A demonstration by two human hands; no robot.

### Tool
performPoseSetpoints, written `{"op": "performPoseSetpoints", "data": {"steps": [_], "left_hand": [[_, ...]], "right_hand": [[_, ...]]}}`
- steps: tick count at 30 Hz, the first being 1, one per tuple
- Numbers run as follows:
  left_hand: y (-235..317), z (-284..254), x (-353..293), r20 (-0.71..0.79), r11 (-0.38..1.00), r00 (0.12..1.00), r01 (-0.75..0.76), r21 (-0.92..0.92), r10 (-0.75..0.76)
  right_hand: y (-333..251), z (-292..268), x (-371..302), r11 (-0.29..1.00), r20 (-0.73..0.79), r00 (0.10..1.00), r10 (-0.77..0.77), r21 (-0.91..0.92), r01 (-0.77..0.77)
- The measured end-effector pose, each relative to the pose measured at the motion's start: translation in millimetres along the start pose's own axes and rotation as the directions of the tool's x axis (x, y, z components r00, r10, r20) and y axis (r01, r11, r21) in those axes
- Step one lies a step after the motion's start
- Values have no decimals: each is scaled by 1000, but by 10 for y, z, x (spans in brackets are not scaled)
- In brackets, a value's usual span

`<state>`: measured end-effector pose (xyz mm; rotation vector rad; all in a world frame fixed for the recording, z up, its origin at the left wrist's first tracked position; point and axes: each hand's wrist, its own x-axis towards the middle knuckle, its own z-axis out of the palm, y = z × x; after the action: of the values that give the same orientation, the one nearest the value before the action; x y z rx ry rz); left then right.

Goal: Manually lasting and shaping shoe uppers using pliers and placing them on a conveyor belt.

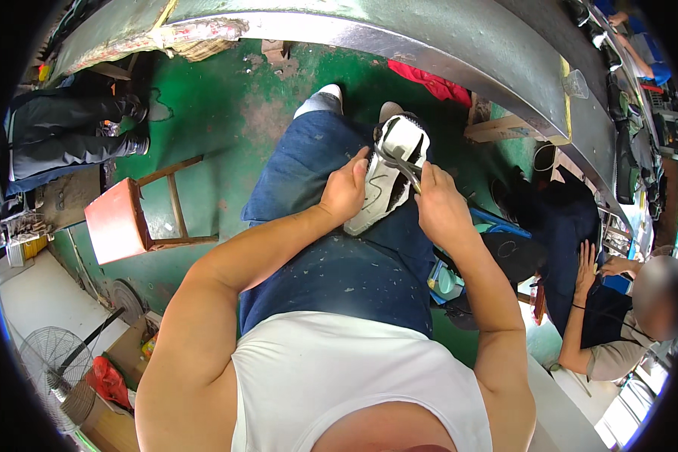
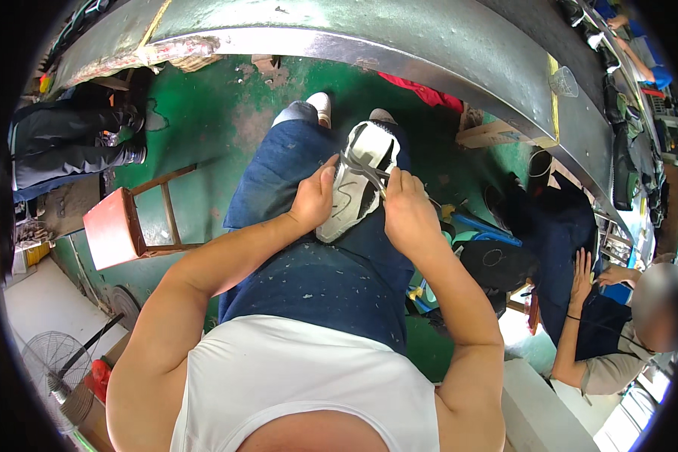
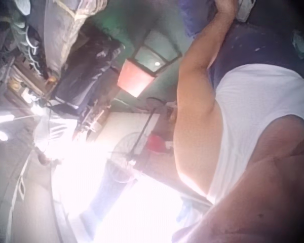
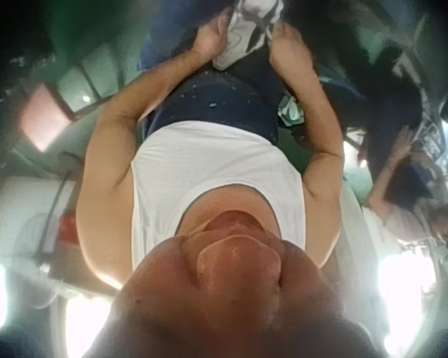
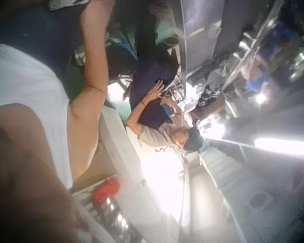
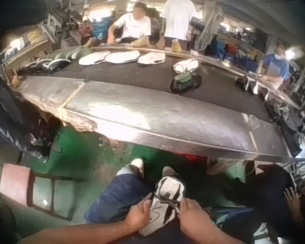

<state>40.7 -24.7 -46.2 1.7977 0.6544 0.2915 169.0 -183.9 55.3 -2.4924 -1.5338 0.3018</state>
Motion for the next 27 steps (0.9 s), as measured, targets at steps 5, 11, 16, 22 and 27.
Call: {"op": "performPoseSetpoints", "data": {"steps": [5,11,16,22,27], "left_hand": [[-74,-44,38,94,950,968,-247,189,233],[208,-204,155,420,892,902,-264,367,94],[368,-261,262,476,871,877,-182,456,-66],[465,-255,278,516,837,854,-231,496,-70],[595,-361,242,582,747,802,-305,590,-132]], "right_hand": [[184,376,-86,958,0,988,157,245,-152],[347,465,-283,907,48,975,217,358,-220],[583,-57,-72,636,593,772,229,509,-580],[342,261,138,849,-100,977,188,516,-111],[372,414,162,946,139,973,187,242,-216]]}}
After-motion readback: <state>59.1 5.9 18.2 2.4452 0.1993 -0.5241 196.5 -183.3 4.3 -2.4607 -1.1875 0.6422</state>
